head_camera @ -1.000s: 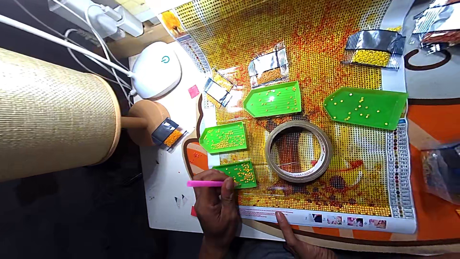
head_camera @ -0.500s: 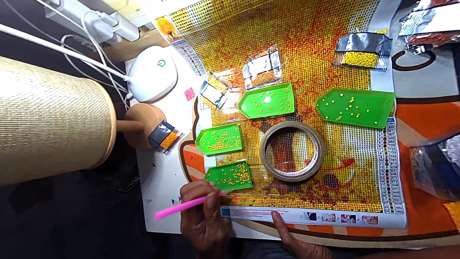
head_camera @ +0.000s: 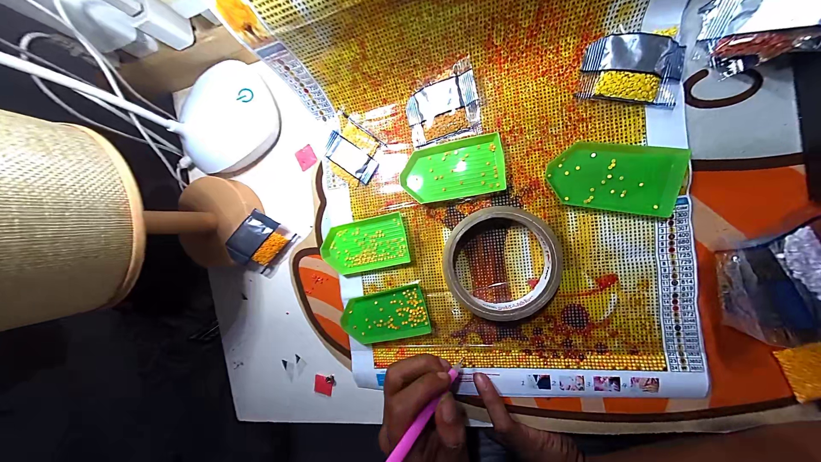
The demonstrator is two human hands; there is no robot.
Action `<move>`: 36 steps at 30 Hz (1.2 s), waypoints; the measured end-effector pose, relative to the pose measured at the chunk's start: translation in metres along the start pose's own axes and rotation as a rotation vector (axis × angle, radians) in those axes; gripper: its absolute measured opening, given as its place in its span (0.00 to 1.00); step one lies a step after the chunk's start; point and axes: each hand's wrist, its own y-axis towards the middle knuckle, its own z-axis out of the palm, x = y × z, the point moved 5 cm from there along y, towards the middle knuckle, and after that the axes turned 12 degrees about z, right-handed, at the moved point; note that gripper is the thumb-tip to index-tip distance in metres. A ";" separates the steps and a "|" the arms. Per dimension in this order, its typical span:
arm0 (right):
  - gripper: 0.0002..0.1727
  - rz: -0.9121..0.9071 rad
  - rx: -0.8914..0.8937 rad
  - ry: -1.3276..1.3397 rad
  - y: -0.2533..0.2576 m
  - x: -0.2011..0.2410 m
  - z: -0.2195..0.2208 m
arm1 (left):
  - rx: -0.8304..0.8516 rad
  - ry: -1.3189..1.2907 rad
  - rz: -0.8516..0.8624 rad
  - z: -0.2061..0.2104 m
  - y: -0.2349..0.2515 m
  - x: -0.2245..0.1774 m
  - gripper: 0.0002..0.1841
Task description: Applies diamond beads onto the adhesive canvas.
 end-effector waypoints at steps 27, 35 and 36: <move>0.19 -0.063 -0.027 -0.184 0.001 0.018 -0.002 | 0.088 0.124 0.042 0.008 0.000 0.000 0.11; 0.19 -0.075 -0.060 -0.193 0.001 0.024 -0.004 | 0.086 0.122 0.035 0.009 0.000 0.000 0.11; 0.18 -0.081 -0.069 -0.170 0.001 0.026 -0.005 | 0.084 0.115 0.031 0.009 0.000 0.000 0.11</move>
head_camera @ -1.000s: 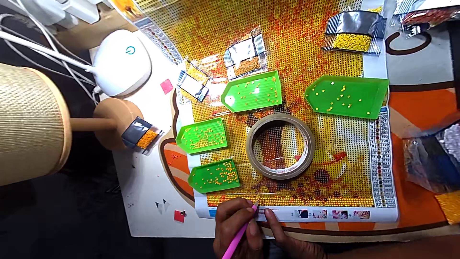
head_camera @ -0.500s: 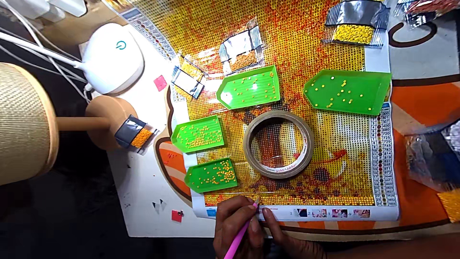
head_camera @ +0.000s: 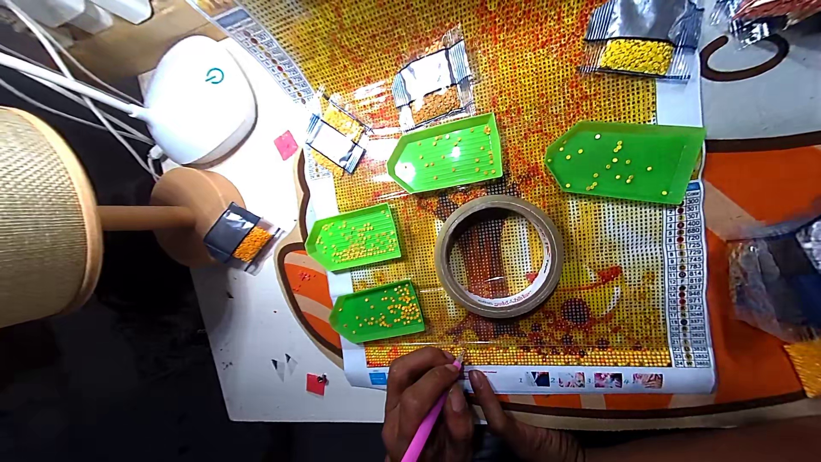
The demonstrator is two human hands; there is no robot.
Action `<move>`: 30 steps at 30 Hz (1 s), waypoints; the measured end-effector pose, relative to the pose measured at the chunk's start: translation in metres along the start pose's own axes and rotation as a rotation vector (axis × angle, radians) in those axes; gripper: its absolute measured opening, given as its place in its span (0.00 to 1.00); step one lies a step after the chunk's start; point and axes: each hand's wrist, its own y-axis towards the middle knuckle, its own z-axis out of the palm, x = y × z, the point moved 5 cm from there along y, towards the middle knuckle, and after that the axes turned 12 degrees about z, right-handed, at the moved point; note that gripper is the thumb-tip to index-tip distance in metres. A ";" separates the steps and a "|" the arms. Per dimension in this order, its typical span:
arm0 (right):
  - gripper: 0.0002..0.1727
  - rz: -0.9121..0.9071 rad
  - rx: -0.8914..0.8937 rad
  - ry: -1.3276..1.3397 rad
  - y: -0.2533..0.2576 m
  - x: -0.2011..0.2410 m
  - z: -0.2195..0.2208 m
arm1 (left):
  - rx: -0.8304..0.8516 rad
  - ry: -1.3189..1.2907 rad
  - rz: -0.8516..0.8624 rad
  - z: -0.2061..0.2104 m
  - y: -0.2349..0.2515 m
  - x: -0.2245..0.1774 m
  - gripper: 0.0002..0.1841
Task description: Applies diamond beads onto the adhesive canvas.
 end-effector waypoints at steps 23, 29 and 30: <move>0.21 -0.048 -0.392 0.093 -0.014 -0.016 -0.009 | -0.214 0.114 -0.011 -0.046 0.031 0.027 0.10; 0.20 -0.077 -0.331 0.118 -0.013 -0.004 -0.009 | -0.177 0.163 -0.017 -0.044 0.032 0.027 0.09; 0.20 -0.078 -0.338 0.086 -0.014 -0.004 -0.009 | -0.174 0.169 -0.018 -0.044 0.032 0.027 0.09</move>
